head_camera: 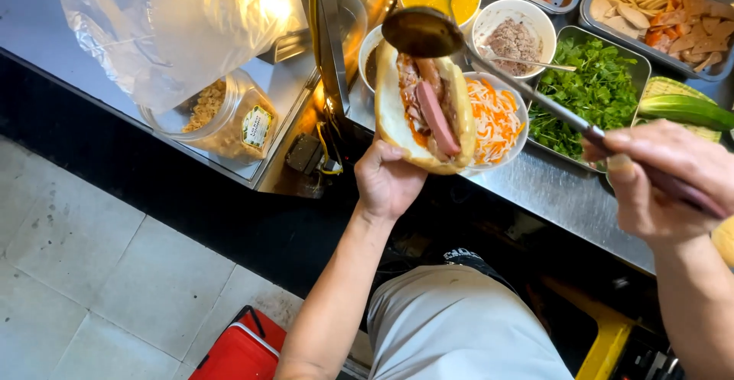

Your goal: Preparing and toasting multiple Vietnamese banh mi sandwiches with pate, meat, vegetables, and sauces.

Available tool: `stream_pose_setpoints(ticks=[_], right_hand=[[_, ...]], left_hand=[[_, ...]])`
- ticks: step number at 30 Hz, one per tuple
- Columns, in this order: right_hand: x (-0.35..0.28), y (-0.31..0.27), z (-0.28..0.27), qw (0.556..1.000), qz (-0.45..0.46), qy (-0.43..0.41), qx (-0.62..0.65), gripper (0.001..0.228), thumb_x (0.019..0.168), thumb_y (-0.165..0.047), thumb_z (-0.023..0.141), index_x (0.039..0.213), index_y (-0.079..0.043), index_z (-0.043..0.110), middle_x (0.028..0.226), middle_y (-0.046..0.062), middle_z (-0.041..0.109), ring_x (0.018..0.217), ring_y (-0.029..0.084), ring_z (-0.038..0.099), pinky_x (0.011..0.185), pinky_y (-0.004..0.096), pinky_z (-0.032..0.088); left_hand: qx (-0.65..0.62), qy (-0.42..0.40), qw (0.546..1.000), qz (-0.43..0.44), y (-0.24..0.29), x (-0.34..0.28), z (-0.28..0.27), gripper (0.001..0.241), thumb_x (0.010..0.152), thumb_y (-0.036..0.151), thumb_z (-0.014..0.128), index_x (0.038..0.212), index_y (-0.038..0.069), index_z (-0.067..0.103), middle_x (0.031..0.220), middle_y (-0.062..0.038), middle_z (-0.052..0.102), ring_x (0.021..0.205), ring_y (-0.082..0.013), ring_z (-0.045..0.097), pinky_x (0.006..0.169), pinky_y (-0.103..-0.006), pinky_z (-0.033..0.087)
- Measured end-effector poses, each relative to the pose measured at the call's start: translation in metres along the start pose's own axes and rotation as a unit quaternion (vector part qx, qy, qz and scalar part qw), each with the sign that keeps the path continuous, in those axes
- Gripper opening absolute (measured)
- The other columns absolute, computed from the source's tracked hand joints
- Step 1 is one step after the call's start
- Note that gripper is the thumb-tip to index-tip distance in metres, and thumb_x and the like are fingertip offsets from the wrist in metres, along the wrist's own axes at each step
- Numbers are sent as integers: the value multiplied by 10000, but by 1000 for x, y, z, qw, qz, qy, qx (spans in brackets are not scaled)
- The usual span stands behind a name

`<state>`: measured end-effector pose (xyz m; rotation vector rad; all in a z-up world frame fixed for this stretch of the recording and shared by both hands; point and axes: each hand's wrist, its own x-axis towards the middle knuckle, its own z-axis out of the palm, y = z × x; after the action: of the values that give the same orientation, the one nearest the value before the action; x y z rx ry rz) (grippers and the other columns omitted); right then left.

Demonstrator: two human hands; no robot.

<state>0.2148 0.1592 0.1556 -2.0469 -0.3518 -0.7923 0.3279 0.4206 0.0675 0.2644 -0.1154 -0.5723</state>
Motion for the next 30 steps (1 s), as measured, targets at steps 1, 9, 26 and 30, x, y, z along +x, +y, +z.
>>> stream_pose_setpoints(ticks=[1, 9, 26, 30], right_hand=[[-6, 0, -4, 999, -28, -21, -18, 171, 1087, -117, 654, 1138, 46, 661, 930, 183, 718, 779, 245, 745, 699, 350, 616], [-23, 7, 40, 976, 153, 121, 98, 211, 1191, -136, 637, 1255, 64, 664, 1038, 164, 729, 852, 198, 731, 756, 289, 605], [-60, 55, 110, 918, 395, 38, 30, 408, 1028, -280, 629, 1337, -17, 664, 1239, 136, 733, 1092, 181, 693, 931, 316, 543], [-94, -19, 17, 935, 341, 46, -79, 571, 902, -325, 739, 1374, -20, 637, 1303, 148, 646, 1163, 271, 626, 999, 390, 491]], left_hand=[[-15, 6, 1000, 0, 0, 5, -7, 978, 727, 153, 589, 1636, 43, 246, 1575, -129, 413, 1470, -298, 414, 1304, -499, 270], [1, 13, 1000, 17, 11, 5, -24, 909, 802, 176, 587, 1632, 23, 249, 1571, -151, 420, 1465, -314, 426, 1301, -517, 277], [108, 68, 988, -82, -55, -24, -37, 771, 994, 519, 656, 1561, 71, 386, 1459, -86, 528, 1353, -252, 519, 1179, -469, 415], [128, 13, 980, -155, -138, -7, 1, 860, 881, 569, 748, 1502, 69, 426, 1403, -72, 566, 1311, -229, 556, 1148, -438, 455]])
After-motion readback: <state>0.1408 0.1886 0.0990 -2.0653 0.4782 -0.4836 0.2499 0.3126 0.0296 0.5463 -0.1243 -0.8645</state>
